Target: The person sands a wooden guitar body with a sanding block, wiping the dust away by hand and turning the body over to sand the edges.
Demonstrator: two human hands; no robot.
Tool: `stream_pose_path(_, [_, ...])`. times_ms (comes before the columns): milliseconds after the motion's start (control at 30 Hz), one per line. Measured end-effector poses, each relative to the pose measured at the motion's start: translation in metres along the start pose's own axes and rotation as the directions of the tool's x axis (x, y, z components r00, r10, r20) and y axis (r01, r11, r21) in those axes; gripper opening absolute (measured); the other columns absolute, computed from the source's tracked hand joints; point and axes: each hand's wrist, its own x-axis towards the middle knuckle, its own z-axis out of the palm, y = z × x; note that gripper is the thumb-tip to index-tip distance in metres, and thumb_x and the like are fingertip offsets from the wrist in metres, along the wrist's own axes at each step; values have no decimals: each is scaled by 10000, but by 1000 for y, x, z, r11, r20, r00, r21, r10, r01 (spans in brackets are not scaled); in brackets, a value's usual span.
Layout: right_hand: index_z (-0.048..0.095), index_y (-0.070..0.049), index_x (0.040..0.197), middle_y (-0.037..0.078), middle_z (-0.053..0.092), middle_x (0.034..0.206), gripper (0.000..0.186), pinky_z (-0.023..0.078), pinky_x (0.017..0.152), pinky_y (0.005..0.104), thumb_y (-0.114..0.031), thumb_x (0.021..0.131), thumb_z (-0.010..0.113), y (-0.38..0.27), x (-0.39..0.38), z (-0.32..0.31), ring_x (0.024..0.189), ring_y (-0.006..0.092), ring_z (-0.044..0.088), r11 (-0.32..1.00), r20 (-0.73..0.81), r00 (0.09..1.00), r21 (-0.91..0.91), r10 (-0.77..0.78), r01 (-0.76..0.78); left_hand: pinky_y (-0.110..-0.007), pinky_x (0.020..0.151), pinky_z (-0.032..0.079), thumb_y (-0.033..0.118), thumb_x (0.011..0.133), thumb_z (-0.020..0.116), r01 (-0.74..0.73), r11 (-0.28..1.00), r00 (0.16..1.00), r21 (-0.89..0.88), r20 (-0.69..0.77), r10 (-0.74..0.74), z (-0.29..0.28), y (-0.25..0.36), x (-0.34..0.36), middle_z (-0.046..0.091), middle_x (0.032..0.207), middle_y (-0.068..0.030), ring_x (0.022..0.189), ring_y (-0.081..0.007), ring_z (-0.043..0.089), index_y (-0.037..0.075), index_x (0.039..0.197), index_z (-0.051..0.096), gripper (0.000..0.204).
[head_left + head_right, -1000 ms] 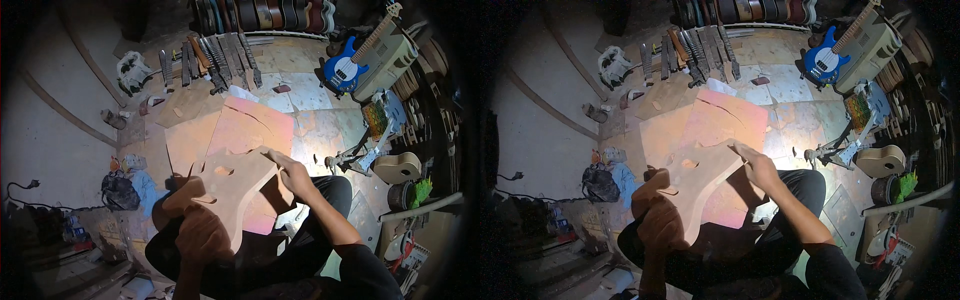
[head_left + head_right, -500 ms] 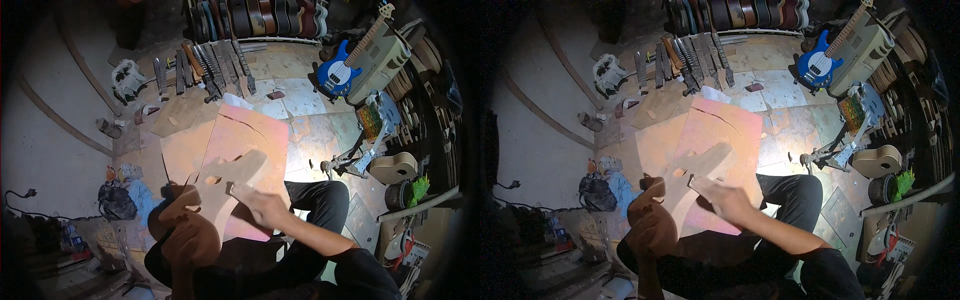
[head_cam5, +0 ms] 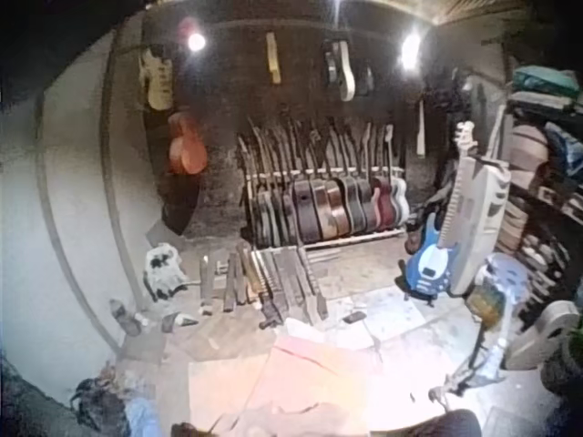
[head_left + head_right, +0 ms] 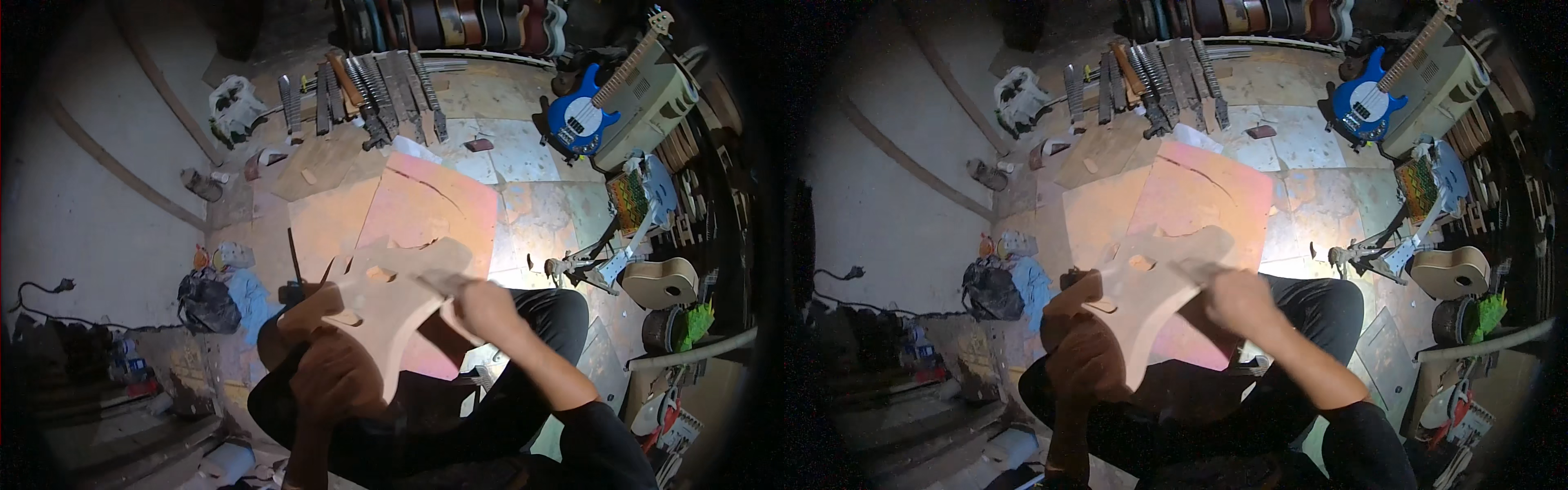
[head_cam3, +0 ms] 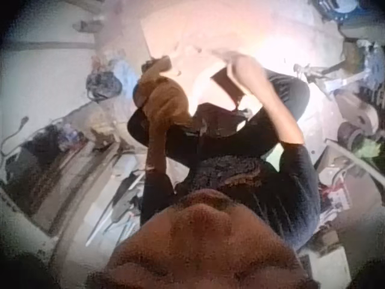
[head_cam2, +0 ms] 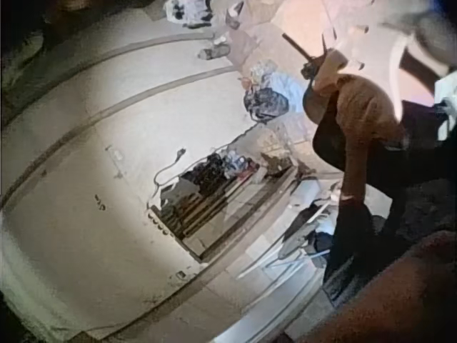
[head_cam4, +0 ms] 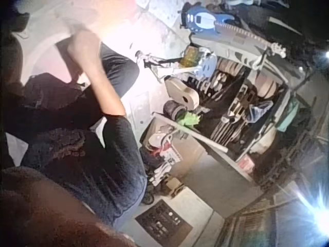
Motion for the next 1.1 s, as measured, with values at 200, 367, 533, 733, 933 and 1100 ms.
stream_pose_path(200, [657, -120, 1435, 178, 744, 1290, 507, 625, 845, 508, -165, 934, 596, -32, -56, 27, 980, 402, 761, 944, 221, 920, 143, -324, 299, -443, 976, 628, 180, 862, 776, -207, 970, 957, 127, 231, 174, 6, 21, 0, 778, 1040, -49, 1050, -271, 779, 213, 917, 680, 116])
stream_pose_path(367, [659, -207, 1447, 163, 734, 1172, 603, 629, 806, 489, -89, 856, 647, 61, -12, 41, 908, 403, 738, 986, -1, 990, 83, -144, 144, -420, 961, 634, 151, 848, 762, -142, 986, 972, 82, 198, 124, 11, 18, -8, 749, 972, -29, 1036, -251, 778, 221, 890, 677, 118])
stream_pose_path(533, [701, -140, 1314, 161, 743, 1186, 444, 629, 805, 468, -96, 876, 648, -30, -54, 24, 946, 384, 740, 853, -17, 908, 335, -419, 400, -409, 936, 641, 141, 825, 777, -135, 987, 982, 89, 146, 121, 10, 13, -6, 738, 948, -30, 1021, -243, 775, 211, 864, 678, 127])
stream_pose_path(733, [505, -284, 1606, 135, 603, 1526, 816, 582, 1020, 469, 21, 850, 548, 126, -8, 23, 1155, 436, 697, 970, 81, 997, 240, 22, -41, -421, 914, 639, 112, 792, 798, -69, 996, 990, 60, 130, 60, 12, 22, 13, 743, 961, -25, 1014, -247, 778, 200, 863, 694, 154])
stream_pose_path(933, [505, -253, 1606, 168, 604, 1516, 793, 574, 1078, 429, 20, 861, 519, 43, -15, 18, 1208, 398, 692, 940, 153, 956, 273, -250, 203, -439, 930, 638, 85, 810, 826, -326, 942, 943, 74, -43, 330, 33, -56, -45, 769, 1011, -30, 995, -261, 789, 182, 877, 696, 176])
stream_pose_path(1100, [518, -313, 1594, 165, 652, 1458, 769, 564, 1053, 489, -42, 875, 537, 148, 28, 26, 1162, 456, 681, 964, 79, 984, 228, -157, 136, -459, 929, 636, 87, 819, 845, -101, 995, 977, 11, 192, 97, -5, 9, 31, 780, 1014, -39, 979, -273, 793, 173, 920, 689, 205])
